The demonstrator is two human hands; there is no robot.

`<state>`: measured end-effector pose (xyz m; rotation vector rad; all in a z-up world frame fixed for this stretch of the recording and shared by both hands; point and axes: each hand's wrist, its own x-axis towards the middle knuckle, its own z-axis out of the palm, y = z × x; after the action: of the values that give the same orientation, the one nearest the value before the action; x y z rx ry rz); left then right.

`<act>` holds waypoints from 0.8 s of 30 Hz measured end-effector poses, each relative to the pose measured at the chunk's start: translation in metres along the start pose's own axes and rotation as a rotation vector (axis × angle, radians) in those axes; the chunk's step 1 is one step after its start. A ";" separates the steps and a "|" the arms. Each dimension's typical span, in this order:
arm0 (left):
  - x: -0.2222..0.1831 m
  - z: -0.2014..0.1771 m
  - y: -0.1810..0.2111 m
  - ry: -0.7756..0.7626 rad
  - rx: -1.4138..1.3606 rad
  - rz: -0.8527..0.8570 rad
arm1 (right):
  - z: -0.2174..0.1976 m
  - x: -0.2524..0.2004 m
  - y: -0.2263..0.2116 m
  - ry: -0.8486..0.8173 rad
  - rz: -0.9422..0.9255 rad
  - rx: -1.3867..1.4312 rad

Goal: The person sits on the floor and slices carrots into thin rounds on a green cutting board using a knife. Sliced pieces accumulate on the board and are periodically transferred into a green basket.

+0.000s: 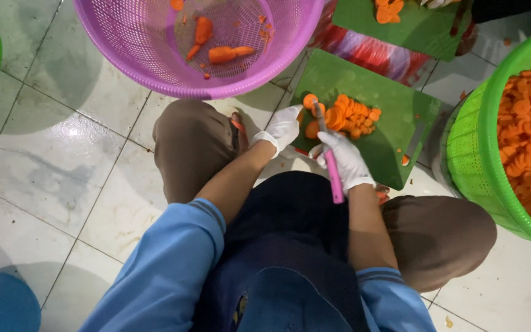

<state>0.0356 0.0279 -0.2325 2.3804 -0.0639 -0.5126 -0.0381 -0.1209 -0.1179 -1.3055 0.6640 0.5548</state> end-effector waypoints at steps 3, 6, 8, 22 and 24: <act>0.035 0.036 -0.033 -0.052 0.032 -0.085 | -0.015 0.003 -0.002 0.028 -0.002 -0.132; 0.008 0.007 -0.011 -0.011 0.117 -0.082 | -0.006 -0.025 -0.020 0.156 -0.043 -0.166; 0.001 0.003 -0.005 0.041 0.161 -0.051 | -0.011 -0.031 -0.011 0.189 -0.052 -0.360; -0.049 -0.017 0.047 0.086 0.202 0.027 | -0.003 -0.024 0.046 0.262 -0.032 -1.310; -0.048 -0.019 0.051 0.102 0.147 -0.024 | 0.001 -0.019 0.044 0.261 0.005 -1.268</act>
<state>0.0034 0.0101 -0.1701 2.5500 -0.0285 -0.4090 -0.0820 -0.1119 -0.1342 -2.5911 0.5036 0.8644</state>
